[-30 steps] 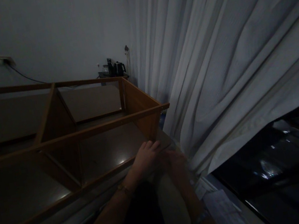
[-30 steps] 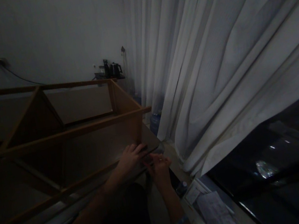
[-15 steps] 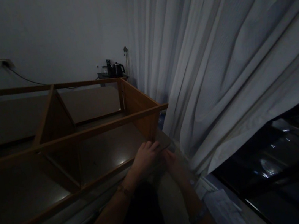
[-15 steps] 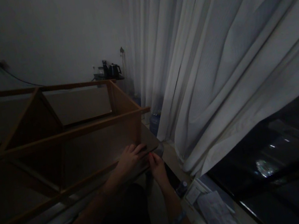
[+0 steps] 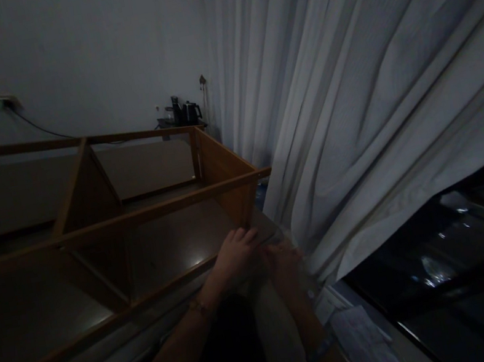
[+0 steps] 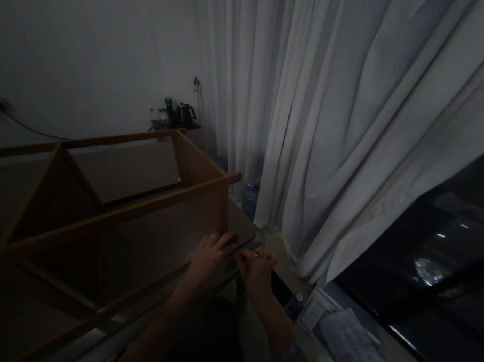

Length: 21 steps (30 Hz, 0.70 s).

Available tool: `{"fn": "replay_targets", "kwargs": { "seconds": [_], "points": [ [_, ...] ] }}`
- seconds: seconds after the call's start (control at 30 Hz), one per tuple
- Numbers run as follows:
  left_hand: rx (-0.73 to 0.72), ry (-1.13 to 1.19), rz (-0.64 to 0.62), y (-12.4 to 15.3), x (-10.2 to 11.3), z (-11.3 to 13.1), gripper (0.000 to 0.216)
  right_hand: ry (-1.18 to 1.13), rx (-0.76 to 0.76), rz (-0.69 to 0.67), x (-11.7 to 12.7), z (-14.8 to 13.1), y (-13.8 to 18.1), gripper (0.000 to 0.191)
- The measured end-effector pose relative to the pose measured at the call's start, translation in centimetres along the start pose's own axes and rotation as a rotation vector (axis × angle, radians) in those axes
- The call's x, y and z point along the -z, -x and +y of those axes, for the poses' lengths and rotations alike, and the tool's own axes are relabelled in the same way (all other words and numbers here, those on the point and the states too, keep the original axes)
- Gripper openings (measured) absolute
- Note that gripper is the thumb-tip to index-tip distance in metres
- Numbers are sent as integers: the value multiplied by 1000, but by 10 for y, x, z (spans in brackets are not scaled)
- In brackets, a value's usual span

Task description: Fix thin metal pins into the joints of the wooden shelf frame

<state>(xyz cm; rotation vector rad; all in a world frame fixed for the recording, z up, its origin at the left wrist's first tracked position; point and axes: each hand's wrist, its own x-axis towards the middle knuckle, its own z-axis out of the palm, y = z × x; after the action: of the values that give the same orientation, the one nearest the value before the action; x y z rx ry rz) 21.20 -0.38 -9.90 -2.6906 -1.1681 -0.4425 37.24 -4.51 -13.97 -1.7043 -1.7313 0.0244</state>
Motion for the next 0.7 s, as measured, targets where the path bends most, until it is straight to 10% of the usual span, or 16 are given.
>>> {"fn": "replay_targets", "kwargs": {
  "seconds": [0.7],
  "points": [
    [-2, 23, -50, -3, 3, 1, 32, 93, 205, -14, 8, 16, 0, 26]
  ]
}}
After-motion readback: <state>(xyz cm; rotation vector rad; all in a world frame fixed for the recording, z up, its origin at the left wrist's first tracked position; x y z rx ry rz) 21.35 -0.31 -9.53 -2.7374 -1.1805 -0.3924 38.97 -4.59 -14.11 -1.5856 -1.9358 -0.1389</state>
